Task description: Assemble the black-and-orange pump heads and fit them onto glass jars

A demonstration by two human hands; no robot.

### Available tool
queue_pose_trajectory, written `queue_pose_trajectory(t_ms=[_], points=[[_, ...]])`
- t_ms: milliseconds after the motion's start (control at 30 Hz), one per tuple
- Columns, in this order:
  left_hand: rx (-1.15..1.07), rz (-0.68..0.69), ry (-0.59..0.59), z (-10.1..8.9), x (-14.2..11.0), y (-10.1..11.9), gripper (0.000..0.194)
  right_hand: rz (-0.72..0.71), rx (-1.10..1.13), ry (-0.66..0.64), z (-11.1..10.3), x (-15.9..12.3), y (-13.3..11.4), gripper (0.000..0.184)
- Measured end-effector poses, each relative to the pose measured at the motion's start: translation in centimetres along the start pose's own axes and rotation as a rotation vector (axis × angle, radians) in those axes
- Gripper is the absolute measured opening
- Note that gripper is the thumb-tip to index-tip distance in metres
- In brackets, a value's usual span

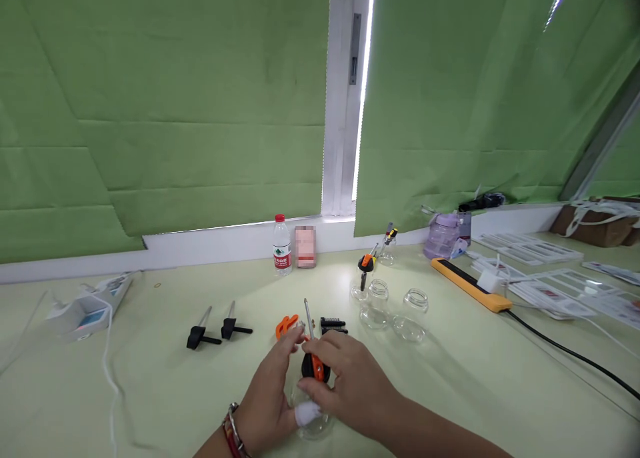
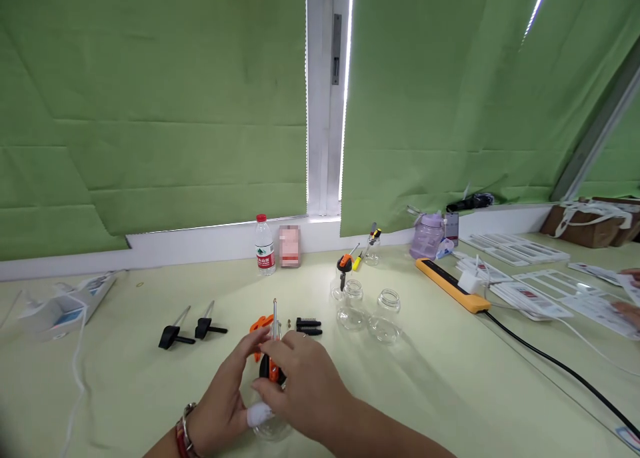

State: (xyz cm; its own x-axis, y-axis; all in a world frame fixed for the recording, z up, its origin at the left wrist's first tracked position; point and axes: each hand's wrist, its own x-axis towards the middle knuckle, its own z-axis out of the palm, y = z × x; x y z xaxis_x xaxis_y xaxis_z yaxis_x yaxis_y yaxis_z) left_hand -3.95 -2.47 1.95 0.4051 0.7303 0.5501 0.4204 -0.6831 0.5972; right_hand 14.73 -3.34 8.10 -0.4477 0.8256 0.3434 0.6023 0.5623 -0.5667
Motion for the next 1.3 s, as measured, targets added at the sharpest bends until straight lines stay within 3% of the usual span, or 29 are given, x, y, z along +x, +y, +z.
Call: queue_pose_trajectory(t_ms=[133, 267, 367, 500, 700, 933, 1067, 1300], points=[[-0.133, -0.075, 0.021, 0.5, -0.2, 0.2, 0.090, -0.023, 0.051, 0.009, 0.6, 0.0, -0.7, 0.045], [-0.360, -0.253, 0.062, 0.1, 0.3, 1.0, 0.071, -0.012, 0.419, -0.063, 0.5, 0.5, 0.2, 0.038], [-0.484, -0.439, 0.103, -0.5, 0.8, 1.7, 0.058, 0.163, 0.659, -0.004, 0.8, 1.6, 2.2, 0.025], [-0.722, -0.533, 0.127, -1.2, 1.3, 2.1, 0.049, 0.469, 0.771, 0.140, 1.4, 3.0, 5.5, 0.045], [-1.019, -0.602, 0.076, -1.0, 1.6, 2.1, 0.043, 0.524, 1.028, 0.030, 2.5, 2.9, 7.4, 0.050], [-1.112, -0.774, 0.111, -0.5, 1.5, 0.4, 0.016, 0.518, 1.090, -0.018, 4.1, 2.2, 8.4, 0.040], [-1.106, -0.887, 0.172, -0.4, 1.6, -0.6, 0.019, 0.467, 1.133, 0.012, 4.2, 2.2, 9.0, 0.031], [-1.136, -0.906, 0.152, -0.3, 1.5, -1.0, 0.025, 0.667, 1.026, -0.083, 5.2, 2.4, 10.0, 0.043]])
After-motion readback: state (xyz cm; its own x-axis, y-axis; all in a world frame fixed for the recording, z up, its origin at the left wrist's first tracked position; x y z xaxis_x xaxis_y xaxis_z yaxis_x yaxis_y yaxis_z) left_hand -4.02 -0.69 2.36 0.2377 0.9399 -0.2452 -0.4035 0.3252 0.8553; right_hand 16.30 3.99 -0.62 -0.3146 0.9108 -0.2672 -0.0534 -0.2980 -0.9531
